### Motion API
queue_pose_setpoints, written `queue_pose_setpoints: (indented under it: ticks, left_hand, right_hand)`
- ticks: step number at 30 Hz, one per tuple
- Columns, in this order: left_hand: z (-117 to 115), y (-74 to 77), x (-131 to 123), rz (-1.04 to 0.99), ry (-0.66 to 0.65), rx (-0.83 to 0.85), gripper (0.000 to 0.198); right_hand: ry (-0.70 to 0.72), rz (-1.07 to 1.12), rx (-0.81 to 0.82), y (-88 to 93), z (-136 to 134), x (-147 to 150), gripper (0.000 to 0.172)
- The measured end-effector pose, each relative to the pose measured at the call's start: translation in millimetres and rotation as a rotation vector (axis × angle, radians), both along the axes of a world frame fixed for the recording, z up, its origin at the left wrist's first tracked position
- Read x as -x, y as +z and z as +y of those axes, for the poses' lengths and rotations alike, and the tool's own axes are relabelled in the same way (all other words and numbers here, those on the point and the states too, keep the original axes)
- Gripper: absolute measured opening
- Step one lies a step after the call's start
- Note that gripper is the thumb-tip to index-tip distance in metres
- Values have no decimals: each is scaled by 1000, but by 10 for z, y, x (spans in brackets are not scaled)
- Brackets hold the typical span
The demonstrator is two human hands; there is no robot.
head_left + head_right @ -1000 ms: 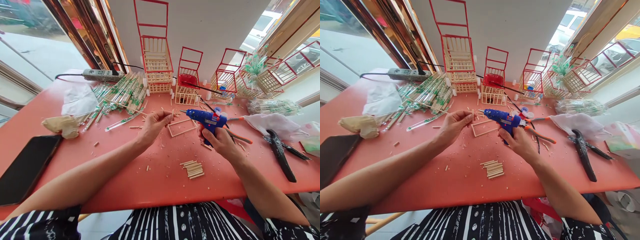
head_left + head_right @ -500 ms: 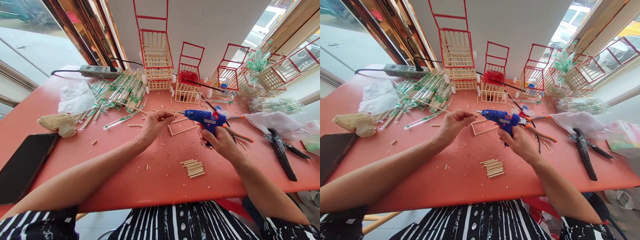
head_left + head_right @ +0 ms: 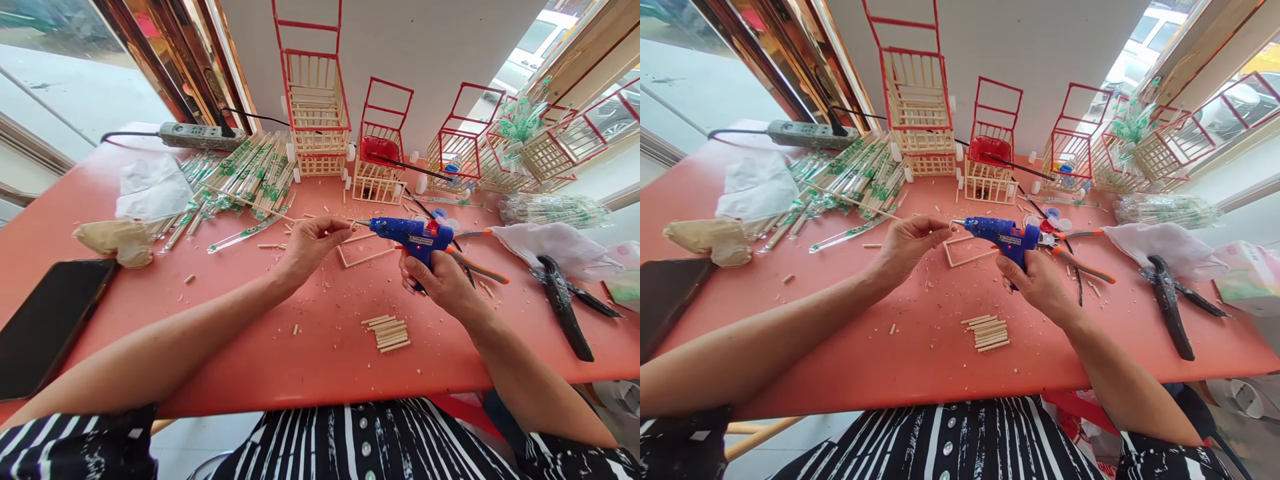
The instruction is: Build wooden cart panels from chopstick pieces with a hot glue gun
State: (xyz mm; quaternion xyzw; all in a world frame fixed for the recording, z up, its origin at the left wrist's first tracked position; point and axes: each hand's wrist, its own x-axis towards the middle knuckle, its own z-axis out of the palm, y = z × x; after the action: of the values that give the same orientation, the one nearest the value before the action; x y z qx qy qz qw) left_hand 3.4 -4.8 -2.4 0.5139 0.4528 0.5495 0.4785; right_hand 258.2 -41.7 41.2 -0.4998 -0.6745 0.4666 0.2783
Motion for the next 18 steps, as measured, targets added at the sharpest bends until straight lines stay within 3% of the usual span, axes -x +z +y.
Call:
queue_pose_setpoints:
  ticks: [18]
  left_hand:
    - [5,-45,4,-3,-25,-30,17]
  right_hand:
    - [-7,-55,-53,40,-31,-3,66]
